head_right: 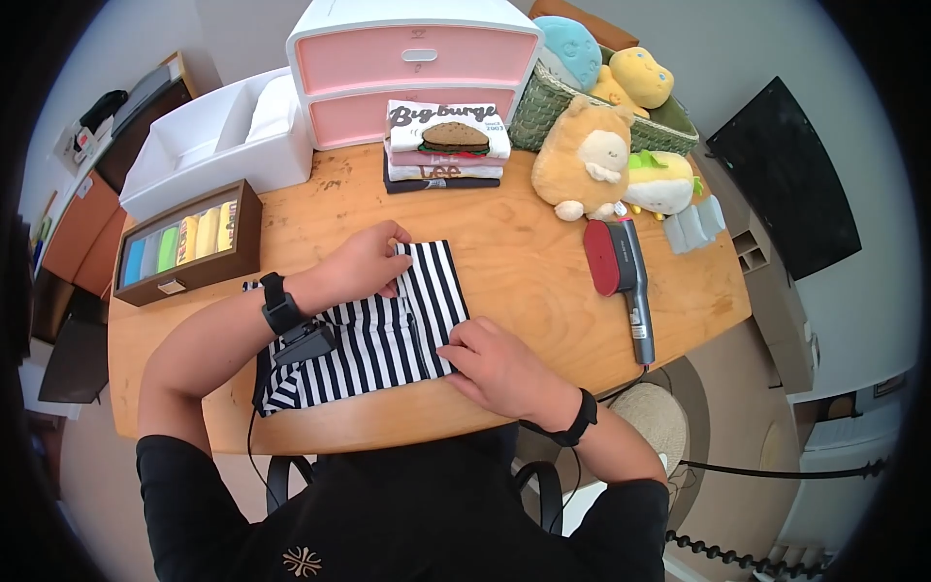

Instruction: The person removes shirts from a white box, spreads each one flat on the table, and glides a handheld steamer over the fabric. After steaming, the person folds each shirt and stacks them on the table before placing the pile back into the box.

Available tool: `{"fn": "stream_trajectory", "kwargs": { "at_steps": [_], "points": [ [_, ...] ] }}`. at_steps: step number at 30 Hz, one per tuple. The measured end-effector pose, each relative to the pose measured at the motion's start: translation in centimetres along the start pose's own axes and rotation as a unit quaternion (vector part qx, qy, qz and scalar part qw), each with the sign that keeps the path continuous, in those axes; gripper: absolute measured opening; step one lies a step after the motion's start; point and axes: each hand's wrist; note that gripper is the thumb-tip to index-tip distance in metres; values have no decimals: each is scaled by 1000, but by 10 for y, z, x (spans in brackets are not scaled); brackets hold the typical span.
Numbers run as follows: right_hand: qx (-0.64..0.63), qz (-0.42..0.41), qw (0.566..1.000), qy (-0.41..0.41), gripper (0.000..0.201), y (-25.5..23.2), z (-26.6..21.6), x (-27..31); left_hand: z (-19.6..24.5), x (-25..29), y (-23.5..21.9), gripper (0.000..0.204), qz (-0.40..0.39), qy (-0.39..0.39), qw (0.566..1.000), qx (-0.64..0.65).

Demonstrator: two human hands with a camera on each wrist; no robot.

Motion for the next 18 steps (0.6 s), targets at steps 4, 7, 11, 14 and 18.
{"fn": "stream_trajectory", "kwargs": {
  "at_steps": [4, 7, 11, 14, 18],
  "points": [
    [39, -5, 999, -11, 20, 9, 2, -2, 6, 3, 0, 34, -4, -2, 1000, -15],
    [43, 36, 998, 36, 16, 14, -2, -3, 2, 2, 1, 31, -6, 0, 1000, -5],
    [35, 0, 999, 3, 17, 15, 4, -5, 2, 3, 1, 28, 1, -21, 1000, 14],
    [10, -34, 999, -20, 20, 11, 7, -6, 2, 4, 1, 27, 3, -21, 1000, -9],
    [-20, -63, 996, -65, 29, -3, 16, -15, -2, 3, 2, 30, 9, 15, 997, -70]
  ]
}}
Point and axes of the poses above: each hand's wrist, its own x-axis away from the middle knuckle, its own y-axis out of the palm, z = x × y, and after that the axes turned 2 degrees about -y, right-handed
